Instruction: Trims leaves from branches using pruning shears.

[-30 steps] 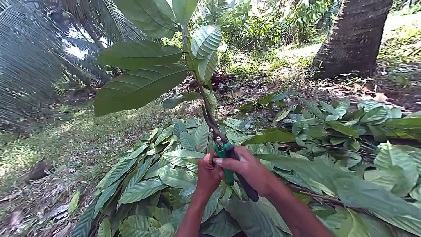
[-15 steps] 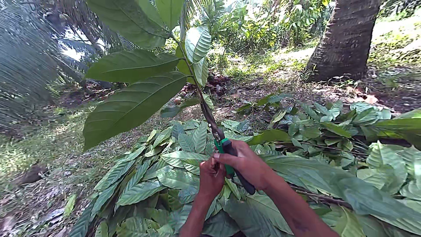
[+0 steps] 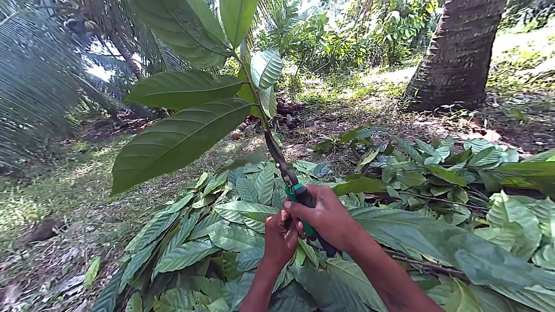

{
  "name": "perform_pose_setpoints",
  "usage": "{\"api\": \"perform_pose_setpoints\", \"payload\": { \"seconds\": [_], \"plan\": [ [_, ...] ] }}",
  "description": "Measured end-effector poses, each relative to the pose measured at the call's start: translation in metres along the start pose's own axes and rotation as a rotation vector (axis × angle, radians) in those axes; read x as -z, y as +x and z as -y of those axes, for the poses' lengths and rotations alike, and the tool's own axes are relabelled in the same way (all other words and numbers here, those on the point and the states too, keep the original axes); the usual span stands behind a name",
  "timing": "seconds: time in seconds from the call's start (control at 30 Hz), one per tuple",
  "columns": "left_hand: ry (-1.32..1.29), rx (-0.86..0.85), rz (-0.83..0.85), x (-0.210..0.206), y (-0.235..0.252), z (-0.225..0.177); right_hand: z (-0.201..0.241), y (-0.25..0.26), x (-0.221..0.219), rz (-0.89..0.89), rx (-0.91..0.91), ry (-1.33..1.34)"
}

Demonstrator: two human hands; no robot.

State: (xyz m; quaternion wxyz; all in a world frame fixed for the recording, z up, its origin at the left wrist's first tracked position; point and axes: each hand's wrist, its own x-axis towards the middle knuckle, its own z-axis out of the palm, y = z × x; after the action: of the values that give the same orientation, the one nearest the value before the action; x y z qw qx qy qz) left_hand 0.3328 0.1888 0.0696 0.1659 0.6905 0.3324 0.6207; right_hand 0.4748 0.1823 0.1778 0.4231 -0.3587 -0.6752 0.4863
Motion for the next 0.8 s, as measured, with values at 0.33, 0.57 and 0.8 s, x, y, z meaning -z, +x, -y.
{"api": "perform_pose_setpoints", "payload": {
  "seconds": [0.33,0.57,0.8],
  "plan": [
    [-0.045,0.062,0.026,0.002,-0.006,-0.004,0.046,0.012,0.003,0.159,-0.028,0.235],
    [-0.132,0.086,0.041,0.000,-0.010,-0.004,0.051,0.013,0.004,0.175,-0.042,0.297],
    [-0.090,0.069,0.053,0.001,-0.011,-0.004,0.046,0.015,0.003,0.138,-0.015,0.290]
  ]
}}
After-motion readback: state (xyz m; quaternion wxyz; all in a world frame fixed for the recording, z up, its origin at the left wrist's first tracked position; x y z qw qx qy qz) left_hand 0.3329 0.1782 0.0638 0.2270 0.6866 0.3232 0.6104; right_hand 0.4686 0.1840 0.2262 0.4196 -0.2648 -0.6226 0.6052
